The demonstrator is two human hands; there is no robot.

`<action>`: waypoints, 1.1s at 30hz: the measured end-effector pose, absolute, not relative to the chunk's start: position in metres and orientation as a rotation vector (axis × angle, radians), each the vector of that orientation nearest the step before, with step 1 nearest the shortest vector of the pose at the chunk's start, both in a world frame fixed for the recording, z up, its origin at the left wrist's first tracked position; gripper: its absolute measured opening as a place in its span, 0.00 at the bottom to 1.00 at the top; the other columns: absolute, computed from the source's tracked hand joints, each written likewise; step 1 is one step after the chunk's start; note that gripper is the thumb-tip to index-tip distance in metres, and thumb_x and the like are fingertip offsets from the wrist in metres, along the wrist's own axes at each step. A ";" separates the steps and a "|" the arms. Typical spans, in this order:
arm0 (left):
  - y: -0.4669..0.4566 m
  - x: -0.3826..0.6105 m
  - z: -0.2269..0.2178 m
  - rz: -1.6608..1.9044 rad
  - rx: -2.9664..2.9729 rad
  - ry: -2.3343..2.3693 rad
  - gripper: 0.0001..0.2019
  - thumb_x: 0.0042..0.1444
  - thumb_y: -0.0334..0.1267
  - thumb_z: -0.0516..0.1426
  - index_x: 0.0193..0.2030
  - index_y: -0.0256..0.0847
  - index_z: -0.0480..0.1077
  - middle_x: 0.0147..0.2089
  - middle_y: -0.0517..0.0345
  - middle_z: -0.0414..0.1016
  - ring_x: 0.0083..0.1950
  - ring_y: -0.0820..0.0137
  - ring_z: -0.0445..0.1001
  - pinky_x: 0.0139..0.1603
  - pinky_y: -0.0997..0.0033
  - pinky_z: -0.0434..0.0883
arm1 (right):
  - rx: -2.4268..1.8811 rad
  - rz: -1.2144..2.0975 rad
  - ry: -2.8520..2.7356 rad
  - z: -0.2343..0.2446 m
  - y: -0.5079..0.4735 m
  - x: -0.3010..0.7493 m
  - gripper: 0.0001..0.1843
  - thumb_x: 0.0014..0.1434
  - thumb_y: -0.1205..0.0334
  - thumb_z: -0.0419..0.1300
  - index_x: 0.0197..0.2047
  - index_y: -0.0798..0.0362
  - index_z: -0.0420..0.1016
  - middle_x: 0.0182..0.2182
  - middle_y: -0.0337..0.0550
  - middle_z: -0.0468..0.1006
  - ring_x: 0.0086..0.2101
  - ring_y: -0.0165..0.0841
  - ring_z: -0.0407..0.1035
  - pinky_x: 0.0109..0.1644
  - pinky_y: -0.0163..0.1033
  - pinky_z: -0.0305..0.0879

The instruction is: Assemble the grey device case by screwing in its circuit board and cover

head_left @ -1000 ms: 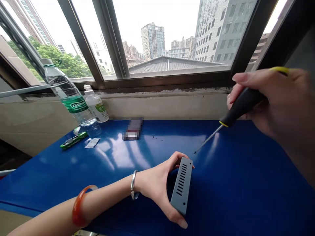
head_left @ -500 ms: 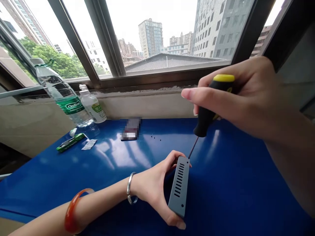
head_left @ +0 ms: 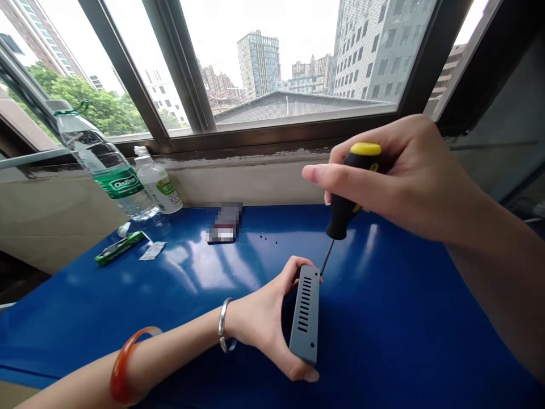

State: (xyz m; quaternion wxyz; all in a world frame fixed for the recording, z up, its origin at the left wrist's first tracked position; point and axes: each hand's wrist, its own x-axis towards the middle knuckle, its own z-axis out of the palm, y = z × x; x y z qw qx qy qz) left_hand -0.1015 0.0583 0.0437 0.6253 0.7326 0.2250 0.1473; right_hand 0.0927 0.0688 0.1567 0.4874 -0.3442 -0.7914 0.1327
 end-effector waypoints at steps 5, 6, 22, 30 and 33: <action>0.058 -0.101 0.043 0.346 1.684 0.530 0.44 0.28 0.38 0.72 0.49 0.45 0.49 0.36 0.64 0.60 0.31 0.77 0.59 0.26 0.79 0.59 | -0.808 0.323 -1.942 0.155 0.069 0.092 0.16 0.55 0.59 0.63 0.19 0.55 0.72 0.13 0.33 0.56 0.16 0.19 0.51 0.16 0.29 0.44; 0.058 -0.101 0.044 0.350 1.681 0.529 0.44 0.28 0.38 0.72 0.49 0.45 0.49 0.36 0.64 0.60 0.31 0.77 0.60 0.26 0.79 0.59 | -0.805 0.333 -1.950 0.154 0.070 0.091 0.16 0.56 0.58 0.63 0.19 0.55 0.72 0.13 0.33 0.56 0.16 0.19 0.51 0.16 0.29 0.45; 0.055 -0.101 0.044 0.354 1.654 0.519 0.43 0.29 0.37 0.72 0.48 0.44 0.48 0.35 0.66 0.59 0.30 0.78 0.58 0.25 0.79 0.58 | -0.822 0.328 -1.957 0.147 0.075 0.086 0.17 0.58 0.54 0.61 0.22 0.55 0.71 0.15 0.34 0.59 0.17 0.21 0.52 0.17 0.31 0.47; 0.058 -0.101 0.044 0.355 1.639 0.514 0.44 0.28 0.39 0.72 0.49 0.44 0.50 0.37 0.63 0.59 0.33 0.76 0.59 0.29 0.78 0.60 | -0.825 0.169 -1.936 0.143 0.071 0.080 0.13 0.58 0.51 0.60 0.35 0.53 0.72 0.19 0.33 0.61 0.17 0.20 0.50 0.17 0.32 0.45; 0.061 -0.103 0.043 0.349 1.658 0.508 0.44 0.29 0.40 0.72 0.50 0.44 0.50 0.37 0.63 0.59 0.33 0.75 0.59 0.29 0.77 0.61 | -0.860 0.133 -1.944 0.143 0.072 0.081 0.18 0.59 0.46 0.57 0.30 0.53 0.69 0.19 0.34 0.60 0.19 0.22 0.52 0.19 0.33 0.47</action>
